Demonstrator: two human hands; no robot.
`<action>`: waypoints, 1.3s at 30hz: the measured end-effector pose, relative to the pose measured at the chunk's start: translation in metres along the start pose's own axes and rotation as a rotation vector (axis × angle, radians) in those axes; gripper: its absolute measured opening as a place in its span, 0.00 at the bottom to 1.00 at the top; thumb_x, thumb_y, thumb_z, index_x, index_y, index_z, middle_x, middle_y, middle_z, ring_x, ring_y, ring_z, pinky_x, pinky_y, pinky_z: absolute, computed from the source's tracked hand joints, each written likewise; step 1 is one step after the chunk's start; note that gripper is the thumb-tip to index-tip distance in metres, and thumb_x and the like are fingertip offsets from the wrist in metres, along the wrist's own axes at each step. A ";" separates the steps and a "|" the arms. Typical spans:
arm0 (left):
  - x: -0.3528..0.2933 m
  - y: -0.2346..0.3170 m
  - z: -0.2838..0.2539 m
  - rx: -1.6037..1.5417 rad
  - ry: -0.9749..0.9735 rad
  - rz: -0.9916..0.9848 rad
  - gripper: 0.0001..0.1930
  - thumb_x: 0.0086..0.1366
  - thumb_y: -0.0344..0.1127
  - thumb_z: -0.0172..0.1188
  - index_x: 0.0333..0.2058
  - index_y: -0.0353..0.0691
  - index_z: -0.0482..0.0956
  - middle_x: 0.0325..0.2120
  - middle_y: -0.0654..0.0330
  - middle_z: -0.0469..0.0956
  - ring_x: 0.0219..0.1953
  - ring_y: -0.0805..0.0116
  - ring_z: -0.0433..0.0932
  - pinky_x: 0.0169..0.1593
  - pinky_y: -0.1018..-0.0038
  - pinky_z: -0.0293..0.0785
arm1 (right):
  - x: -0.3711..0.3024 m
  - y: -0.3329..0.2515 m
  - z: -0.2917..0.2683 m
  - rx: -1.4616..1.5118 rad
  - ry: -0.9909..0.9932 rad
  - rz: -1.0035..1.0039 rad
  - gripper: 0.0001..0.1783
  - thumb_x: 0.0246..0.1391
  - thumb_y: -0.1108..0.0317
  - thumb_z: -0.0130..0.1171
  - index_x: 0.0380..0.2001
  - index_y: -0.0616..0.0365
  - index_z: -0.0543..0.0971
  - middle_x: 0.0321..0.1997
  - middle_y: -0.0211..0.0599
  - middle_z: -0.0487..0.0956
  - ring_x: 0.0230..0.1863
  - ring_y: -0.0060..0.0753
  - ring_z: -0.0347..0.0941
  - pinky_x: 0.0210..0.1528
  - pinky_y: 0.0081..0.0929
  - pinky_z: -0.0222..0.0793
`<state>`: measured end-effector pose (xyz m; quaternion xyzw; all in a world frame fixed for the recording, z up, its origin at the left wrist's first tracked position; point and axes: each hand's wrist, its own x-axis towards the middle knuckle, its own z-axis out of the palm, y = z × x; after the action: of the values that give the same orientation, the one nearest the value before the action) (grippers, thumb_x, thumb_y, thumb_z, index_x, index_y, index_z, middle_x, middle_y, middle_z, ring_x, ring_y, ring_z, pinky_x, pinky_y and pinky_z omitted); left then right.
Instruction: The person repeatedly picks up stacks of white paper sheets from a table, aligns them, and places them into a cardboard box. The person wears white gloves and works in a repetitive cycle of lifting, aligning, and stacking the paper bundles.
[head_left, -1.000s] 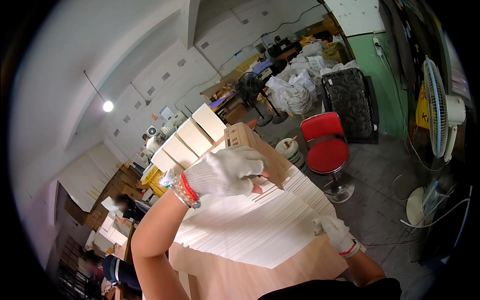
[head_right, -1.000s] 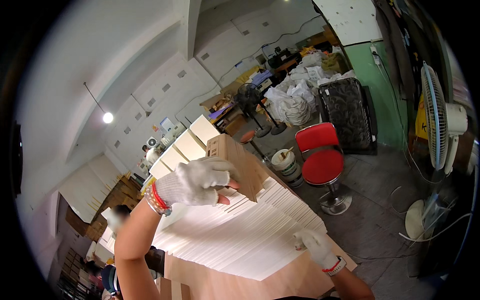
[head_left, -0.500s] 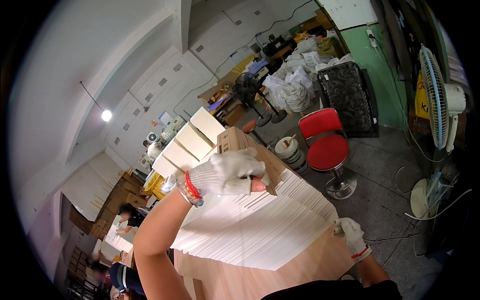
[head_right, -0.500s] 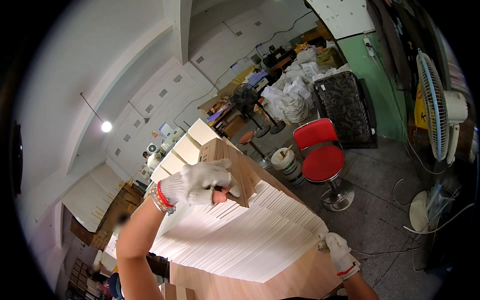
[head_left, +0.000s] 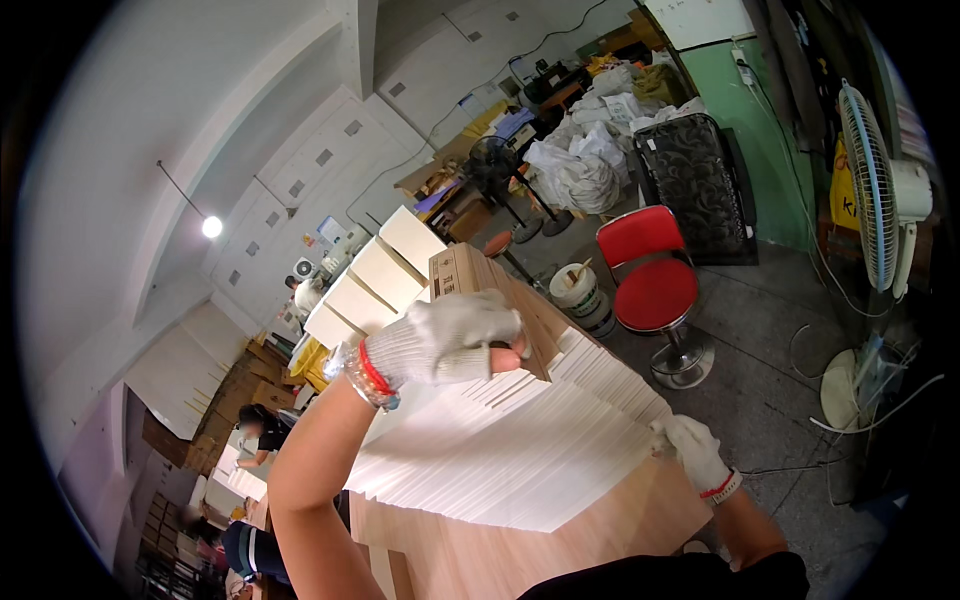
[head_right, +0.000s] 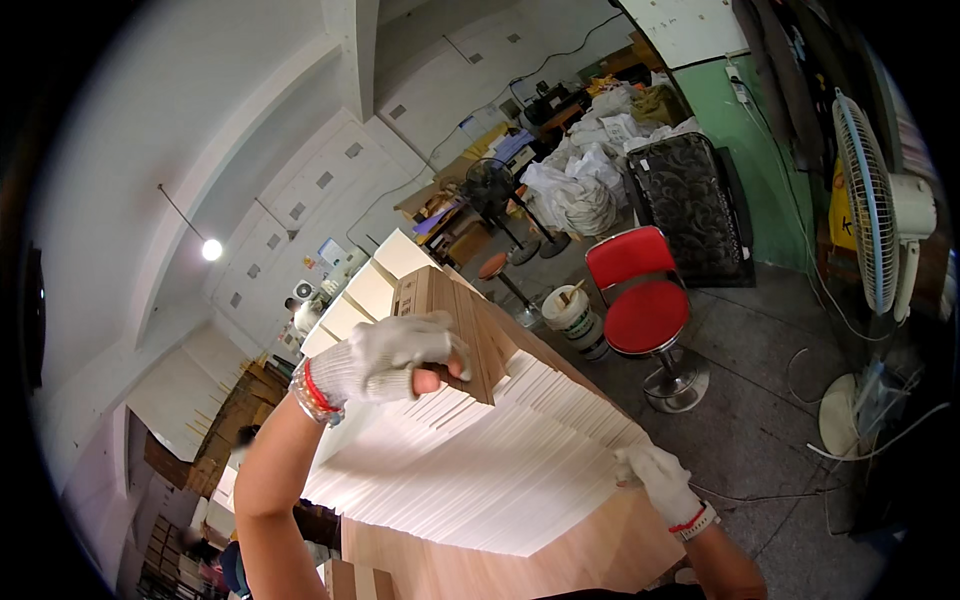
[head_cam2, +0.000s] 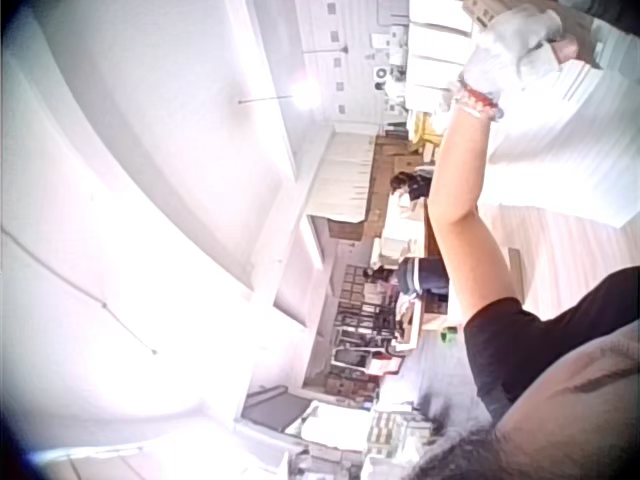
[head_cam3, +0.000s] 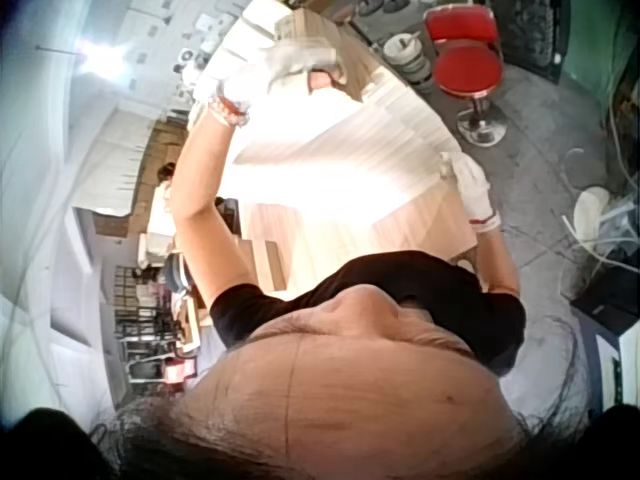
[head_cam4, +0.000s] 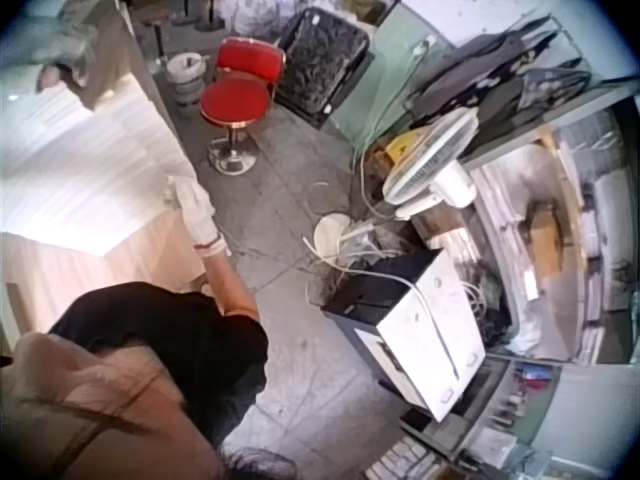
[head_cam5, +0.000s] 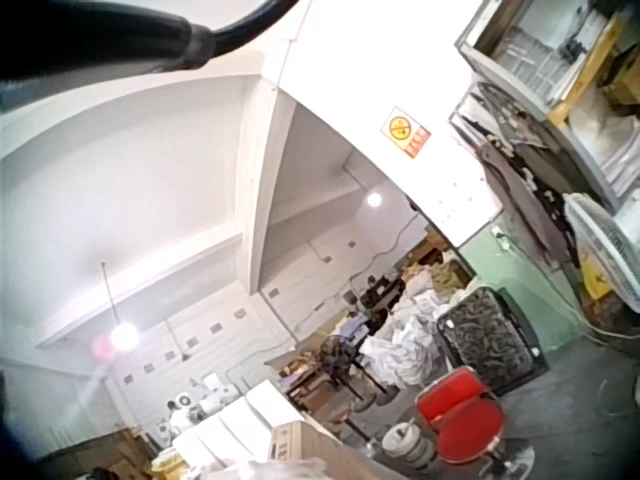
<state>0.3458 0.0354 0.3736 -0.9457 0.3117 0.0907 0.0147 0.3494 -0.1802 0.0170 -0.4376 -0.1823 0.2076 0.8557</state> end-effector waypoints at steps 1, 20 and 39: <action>-0.009 -0.002 0.002 -0.024 0.059 0.047 0.28 0.59 0.61 0.47 0.40 0.39 0.74 0.33 0.57 0.72 0.34 0.60 0.74 0.37 0.71 0.71 | 0.005 -0.015 0.010 -0.019 -0.099 -0.035 0.16 0.60 0.65 0.44 0.41 0.66 0.74 0.32 0.37 0.76 0.34 0.26 0.73 0.39 0.23 0.70; -0.285 -0.077 0.147 -1.916 1.100 -0.721 0.26 0.63 0.57 0.46 0.47 0.41 0.73 0.41 0.62 0.76 0.44 0.69 0.73 0.46 0.74 0.68 | 0.090 -0.178 0.123 -0.179 -0.434 0.213 0.41 0.59 0.42 0.36 0.60 0.69 0.51 0.45 0.55 0.71 0.45 0.50 0.72 0.46 0.42 0.70; -0.297 -0.104 0.173 -2.036 1.192 -0.658 0.09 0.64 0.35 0.49 0.39 0.40 0.74 0.32 0.58 0.79 0.33 0.67 0.79 0.38 0.70 0.77 | 0.167 -0.179 0.200 -0.289 -0.379 0.363 0.24 0.52 0.58 0.58 0.47 0.62 0.71 0.41 0.39 0.76 0.38 0.31 0.75 0.39 0.28 0.74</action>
<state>0.1446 0.3081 0.2547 -0.4528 -0.1972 -0.1623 -0.8543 0.4274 -0.0547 0.2970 -0.5336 -0.2852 0.4071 0.6843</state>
